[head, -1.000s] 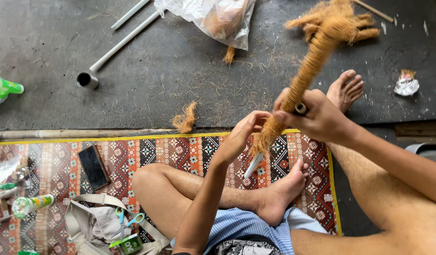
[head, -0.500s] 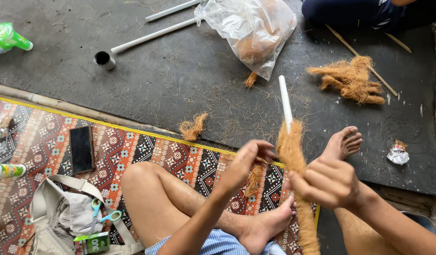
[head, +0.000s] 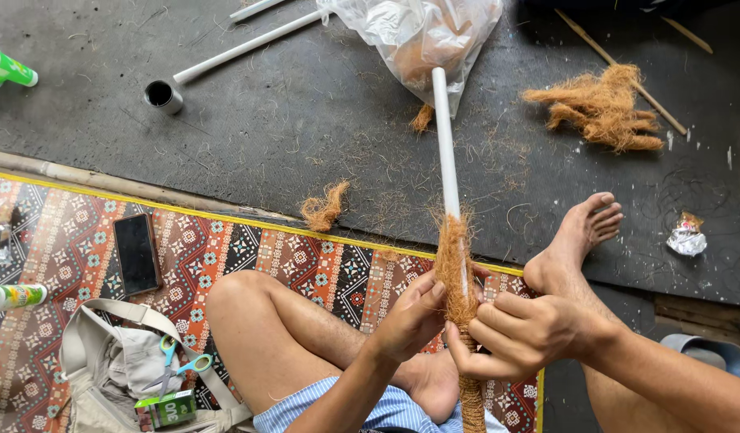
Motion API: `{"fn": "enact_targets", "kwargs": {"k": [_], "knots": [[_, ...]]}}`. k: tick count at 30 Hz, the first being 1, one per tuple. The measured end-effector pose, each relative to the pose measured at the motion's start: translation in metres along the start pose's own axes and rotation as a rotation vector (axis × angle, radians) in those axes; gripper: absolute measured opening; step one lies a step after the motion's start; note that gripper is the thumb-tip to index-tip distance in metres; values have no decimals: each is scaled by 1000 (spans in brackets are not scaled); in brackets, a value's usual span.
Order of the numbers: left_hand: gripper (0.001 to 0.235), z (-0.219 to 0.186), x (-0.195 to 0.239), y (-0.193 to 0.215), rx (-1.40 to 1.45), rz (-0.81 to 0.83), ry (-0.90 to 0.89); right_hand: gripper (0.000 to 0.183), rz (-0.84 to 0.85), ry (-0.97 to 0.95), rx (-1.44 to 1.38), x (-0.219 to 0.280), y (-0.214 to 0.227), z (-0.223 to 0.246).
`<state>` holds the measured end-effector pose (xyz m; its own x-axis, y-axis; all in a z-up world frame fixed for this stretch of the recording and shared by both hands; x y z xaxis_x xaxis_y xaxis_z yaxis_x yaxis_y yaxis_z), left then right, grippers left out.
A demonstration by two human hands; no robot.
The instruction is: The person sits on a mat and wraps fibrous material around a white PVC pipe to form a broom head. They repeatedly pull strands of fiber, wrap them tightly around the pipe, and adjust the bundle by hand.
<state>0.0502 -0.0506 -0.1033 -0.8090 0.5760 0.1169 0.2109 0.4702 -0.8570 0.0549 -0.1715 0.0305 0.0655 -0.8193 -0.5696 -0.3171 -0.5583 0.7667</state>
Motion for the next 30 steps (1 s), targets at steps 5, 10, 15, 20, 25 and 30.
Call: {"fn": "enact_targets", "kwargs": {"k": [5, 10, 15, 20, 25, 30], "knots": [[58, 4, 3, 3, 3, -9, -5, 15, 1, -8, -23, 4, 0, 5], [61, 3, -1, 2, -3, 1, -25, 12, 41, -9, -2, 9, -5, 9], [55, -3, -18, 44, -448, -284, -93, 42, 161, -84, 42, 30, -13, -5], [39, -54, -7, 125, -1303, -637, -185, 11, 282, -216, 172, 63, -12, -20], [49, -124, 7, 188, -1923, -769, -443, 13, 331, -254, 120, 82, -23, -14], [59, -131, 6, 244, -2070, -892, -181, 18, 375, -259, 48, 89, -42, -11]]}}
Point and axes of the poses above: each hand's wrist, its own x-axis away from the middle knuckle, its own y-axis out of the back of the hand, z = x × y, the point moved 5 cm from there along -x, towards the middle knuckle, and after that the axes turned 4 degrees about -z, right-handed, at the moved point
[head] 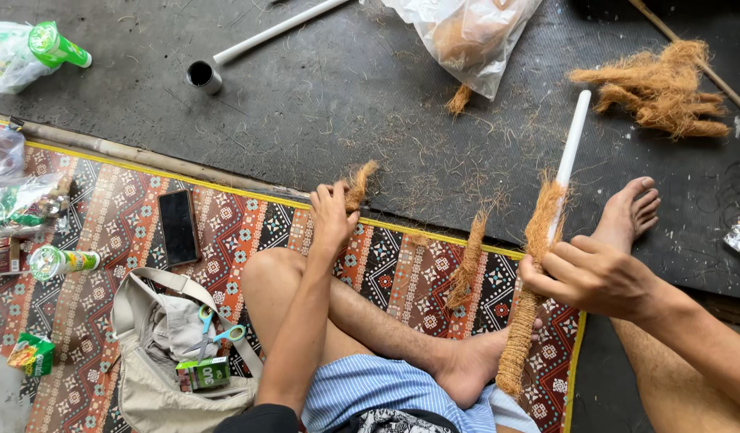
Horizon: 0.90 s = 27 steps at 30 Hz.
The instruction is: The person sits on a mat and wraps fibrous material around a white PVC pipe to form a broom head. They repeatedly pull strands of fiber, wrap them tightly around the pipe, and adjust the bundle by hand.
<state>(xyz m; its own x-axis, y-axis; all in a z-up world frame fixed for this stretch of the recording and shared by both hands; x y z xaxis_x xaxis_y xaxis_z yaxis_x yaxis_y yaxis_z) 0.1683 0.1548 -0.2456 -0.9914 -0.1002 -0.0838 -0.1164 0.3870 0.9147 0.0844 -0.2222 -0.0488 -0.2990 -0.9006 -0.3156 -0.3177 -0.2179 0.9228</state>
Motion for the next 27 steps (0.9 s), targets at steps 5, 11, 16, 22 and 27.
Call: {"fn": "enact_targets", "kwargs": {"k": [5, 11, 16, 22, 27], "knots": [[56, -6, 7, -23, 41, -103, 66, 15, 23, -7, -40, -2, -13, 2], [79, -49, 18, -3, 201, -241, -29, 16, 48, -26, -57, -1, -16, 0], [61, -87, 36, 8, 176, -212, -127, 16, 81, -40, -58, 4, -18, -1], [61, -131, 58, 25, 192, -319, -202, 16, 73, -104, -108, 11, -18, -6], [36, -155, 82, 66, 297, 203, -330, 15, 81, -178, -67, 21, -28, -13]]}}
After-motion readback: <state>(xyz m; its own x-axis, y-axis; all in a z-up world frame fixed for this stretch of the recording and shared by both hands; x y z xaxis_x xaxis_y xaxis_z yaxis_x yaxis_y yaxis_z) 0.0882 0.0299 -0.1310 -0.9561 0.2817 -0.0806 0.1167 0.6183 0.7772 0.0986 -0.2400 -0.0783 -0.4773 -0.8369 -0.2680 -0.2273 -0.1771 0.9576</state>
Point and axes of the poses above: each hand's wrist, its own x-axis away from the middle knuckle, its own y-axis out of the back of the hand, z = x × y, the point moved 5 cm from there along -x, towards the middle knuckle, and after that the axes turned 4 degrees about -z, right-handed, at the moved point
